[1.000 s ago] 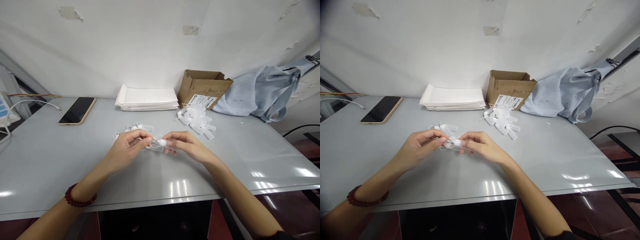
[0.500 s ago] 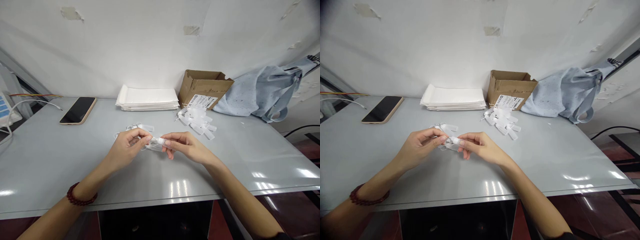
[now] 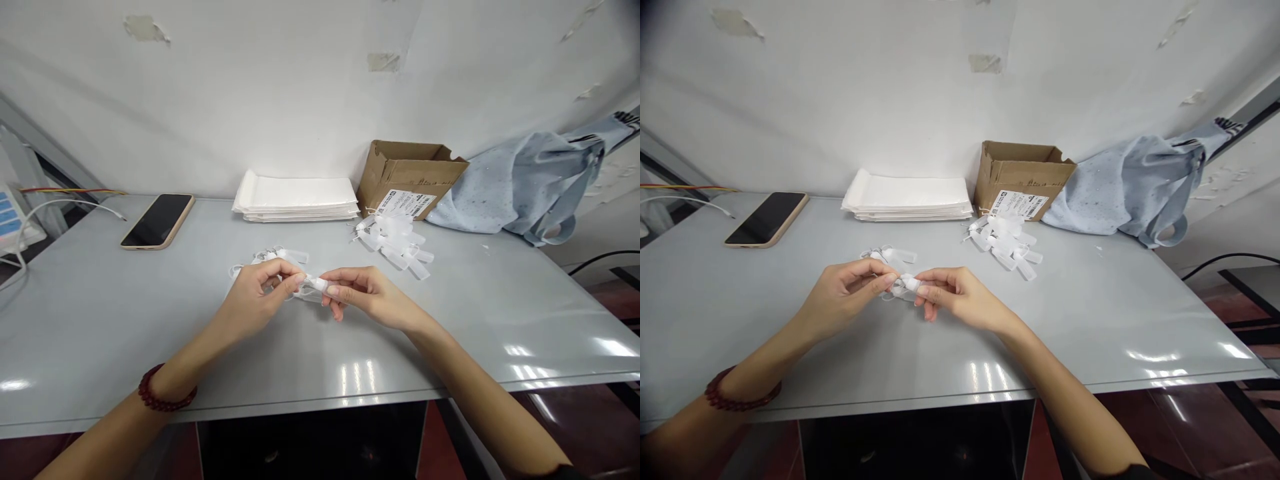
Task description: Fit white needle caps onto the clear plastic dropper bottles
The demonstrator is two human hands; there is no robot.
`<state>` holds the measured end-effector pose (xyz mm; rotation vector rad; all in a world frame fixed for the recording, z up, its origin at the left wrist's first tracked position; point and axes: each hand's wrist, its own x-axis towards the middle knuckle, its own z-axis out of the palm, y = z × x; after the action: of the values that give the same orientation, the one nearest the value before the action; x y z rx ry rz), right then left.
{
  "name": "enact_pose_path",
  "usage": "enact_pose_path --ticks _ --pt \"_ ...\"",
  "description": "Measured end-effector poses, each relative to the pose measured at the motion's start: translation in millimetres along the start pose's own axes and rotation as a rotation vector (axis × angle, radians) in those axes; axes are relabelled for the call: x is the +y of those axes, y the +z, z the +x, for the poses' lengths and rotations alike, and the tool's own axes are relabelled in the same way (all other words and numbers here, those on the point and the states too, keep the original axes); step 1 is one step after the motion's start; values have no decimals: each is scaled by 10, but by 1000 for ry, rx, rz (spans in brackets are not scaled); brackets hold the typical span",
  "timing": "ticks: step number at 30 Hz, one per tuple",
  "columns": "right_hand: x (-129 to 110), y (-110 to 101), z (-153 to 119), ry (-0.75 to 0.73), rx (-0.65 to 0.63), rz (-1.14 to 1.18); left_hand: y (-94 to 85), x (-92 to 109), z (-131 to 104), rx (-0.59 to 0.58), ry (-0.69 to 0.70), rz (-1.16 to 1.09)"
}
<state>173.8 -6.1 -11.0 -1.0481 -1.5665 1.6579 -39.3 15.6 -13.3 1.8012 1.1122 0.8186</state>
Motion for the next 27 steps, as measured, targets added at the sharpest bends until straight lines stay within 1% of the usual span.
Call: enact_pose_path --ticks 5,14,20,24,27 --pt "34 4 12 -6 -3 -5 21 0 -2 4 -4 8" --pt "84 58 43 -4 45 17 28 -39 8 -6 -2 14" --pt "52 79 30 -29 38 50 -29 37 2 6 15 -18" --pt "33 91 25 -28 42 30 -75 81 16 62 -23 -48" --pt "34 94 33 -27 43 21 -81 81 21 49 -40 -67"
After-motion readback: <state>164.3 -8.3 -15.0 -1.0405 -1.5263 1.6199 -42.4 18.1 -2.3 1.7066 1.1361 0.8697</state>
